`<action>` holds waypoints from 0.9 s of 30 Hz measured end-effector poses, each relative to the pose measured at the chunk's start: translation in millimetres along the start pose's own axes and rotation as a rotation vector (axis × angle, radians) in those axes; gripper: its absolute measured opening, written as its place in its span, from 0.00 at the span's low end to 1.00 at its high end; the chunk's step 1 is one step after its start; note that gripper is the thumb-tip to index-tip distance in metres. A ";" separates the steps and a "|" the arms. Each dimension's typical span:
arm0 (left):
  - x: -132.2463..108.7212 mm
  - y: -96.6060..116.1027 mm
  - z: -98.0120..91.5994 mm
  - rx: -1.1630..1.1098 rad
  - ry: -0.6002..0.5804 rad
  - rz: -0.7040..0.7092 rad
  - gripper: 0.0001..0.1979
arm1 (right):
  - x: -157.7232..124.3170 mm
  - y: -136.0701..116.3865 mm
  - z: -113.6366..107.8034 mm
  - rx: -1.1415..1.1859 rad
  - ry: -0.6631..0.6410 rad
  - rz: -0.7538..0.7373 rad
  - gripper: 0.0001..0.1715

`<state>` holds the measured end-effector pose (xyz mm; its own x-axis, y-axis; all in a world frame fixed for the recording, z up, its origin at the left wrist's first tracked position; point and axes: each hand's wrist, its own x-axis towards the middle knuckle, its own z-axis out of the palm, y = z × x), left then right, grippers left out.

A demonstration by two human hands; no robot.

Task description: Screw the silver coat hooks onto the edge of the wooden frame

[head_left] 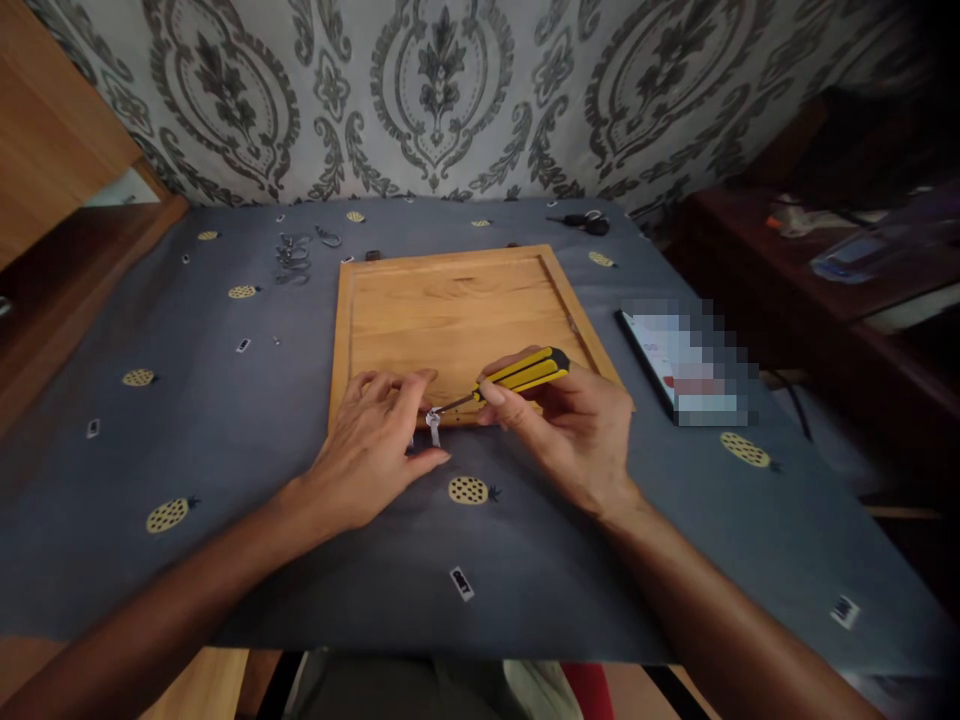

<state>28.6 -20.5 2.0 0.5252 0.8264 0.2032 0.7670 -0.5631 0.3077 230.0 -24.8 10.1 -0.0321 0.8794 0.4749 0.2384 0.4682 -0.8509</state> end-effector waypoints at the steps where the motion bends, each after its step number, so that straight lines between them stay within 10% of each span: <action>1: 0.1 -0.2 0.1 -0.007 0.001 -0.002 0.37 | 1.1 0.2 0.9 -0.003 -0.007 -0.011 0.03; 27: 2.6 1.9 -1.4 -0.070 -0.004 -0.021 0.26 | 32.8 -10.5 -1.2 -0.226 -0.319 -0.091 0.23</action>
<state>30.9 -19.4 4.5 0.5110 0.8377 0.1926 0.7502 -0.5440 0.3758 227.6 -1.1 34.9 -0.3540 0.8346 0.4220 0.4269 0.5457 -0.7211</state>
